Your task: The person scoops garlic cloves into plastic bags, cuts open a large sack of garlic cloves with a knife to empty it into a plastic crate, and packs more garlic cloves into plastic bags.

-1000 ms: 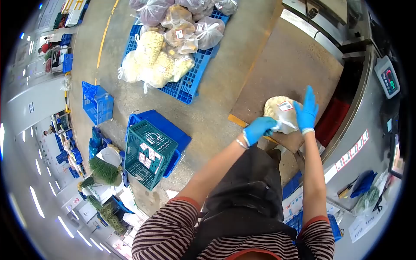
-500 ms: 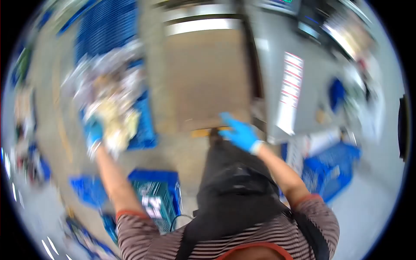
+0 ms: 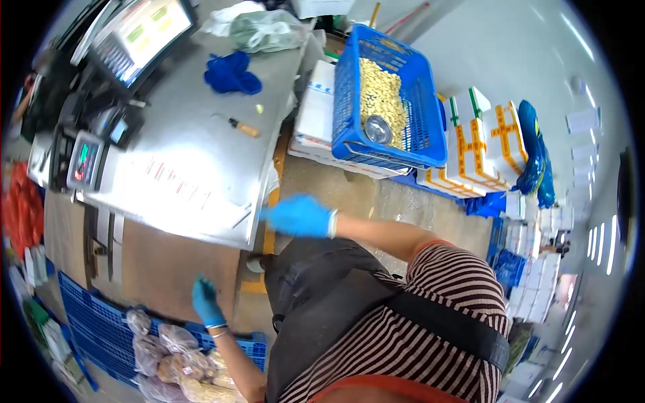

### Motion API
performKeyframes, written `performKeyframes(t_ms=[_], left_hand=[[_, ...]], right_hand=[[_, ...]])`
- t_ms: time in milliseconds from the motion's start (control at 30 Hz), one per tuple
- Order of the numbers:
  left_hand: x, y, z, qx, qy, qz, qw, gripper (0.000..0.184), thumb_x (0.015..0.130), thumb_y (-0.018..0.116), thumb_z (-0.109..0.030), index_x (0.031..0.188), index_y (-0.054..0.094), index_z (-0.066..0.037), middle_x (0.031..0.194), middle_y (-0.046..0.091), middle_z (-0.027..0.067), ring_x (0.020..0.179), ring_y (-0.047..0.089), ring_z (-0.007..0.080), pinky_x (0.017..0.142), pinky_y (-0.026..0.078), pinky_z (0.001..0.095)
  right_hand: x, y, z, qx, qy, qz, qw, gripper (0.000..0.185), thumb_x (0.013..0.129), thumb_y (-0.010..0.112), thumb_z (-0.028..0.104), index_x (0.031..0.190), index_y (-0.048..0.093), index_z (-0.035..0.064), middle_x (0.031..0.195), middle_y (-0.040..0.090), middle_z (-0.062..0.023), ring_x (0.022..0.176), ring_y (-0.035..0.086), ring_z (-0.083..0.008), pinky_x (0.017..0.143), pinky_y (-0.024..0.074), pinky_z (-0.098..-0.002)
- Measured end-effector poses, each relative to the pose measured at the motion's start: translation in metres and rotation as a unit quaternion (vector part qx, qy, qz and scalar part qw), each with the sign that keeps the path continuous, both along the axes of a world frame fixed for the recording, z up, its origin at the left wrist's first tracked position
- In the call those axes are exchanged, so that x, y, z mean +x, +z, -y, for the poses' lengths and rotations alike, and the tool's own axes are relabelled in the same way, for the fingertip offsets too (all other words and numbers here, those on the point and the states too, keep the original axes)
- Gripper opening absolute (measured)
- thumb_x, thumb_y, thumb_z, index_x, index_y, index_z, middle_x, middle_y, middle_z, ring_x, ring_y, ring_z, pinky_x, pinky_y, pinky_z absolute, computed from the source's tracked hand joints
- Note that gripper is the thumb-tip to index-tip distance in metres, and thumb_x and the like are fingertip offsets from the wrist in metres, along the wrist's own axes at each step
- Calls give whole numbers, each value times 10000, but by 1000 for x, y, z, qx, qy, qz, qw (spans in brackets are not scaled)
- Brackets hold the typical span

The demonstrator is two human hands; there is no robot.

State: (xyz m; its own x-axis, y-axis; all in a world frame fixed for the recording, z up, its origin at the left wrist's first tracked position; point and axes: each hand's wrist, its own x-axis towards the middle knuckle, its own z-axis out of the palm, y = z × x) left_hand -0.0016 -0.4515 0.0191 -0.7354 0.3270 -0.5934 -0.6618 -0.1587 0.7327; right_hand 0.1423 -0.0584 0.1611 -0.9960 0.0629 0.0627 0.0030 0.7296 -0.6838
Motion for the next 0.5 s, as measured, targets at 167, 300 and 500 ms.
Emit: performKeyframes(t_ms=[167, 300, 500], left_hand=[[64, 85, -205, -63, -239, -55, 967, 330, 1007, 499, -239, 1218, 635, -24, 1043, 653, 21, 877, 601, 105, 795, 487, 244], [92, 97, -327, -79, -304, -54, 948, 308, 993, 534, -218, 1201, 643, -20, 1024, 649, 10, 871, 592, 91, 758, 467, 227], [78, 88, -442, -115, -307, -127, 936, 307, 977, 558, -227, 1188, 652, -25, 955, 635, -2, 836, 554, 81, 744, 460, 240]], right_hand=[[96, -7, -281, -176, -476, -75, 858, 334, 930, 554, 174, 1248, 625, 103, 923, 702, -152, 808, 677, -194, 728, 524, -322], [194, -144, -474, 69, -526, 149, 834, 591, 861, 605, 298, 1413, 460, 145, 1194, 625, -222, 1052, 621, -373, 887, 488, -445], [193, -206, -515, 219, -316, 417, 824, 751, 817, 692, 284, 1481, 349, 206, 1137, 640, -181, 1053, 607, -362, 893, 474, -472]])
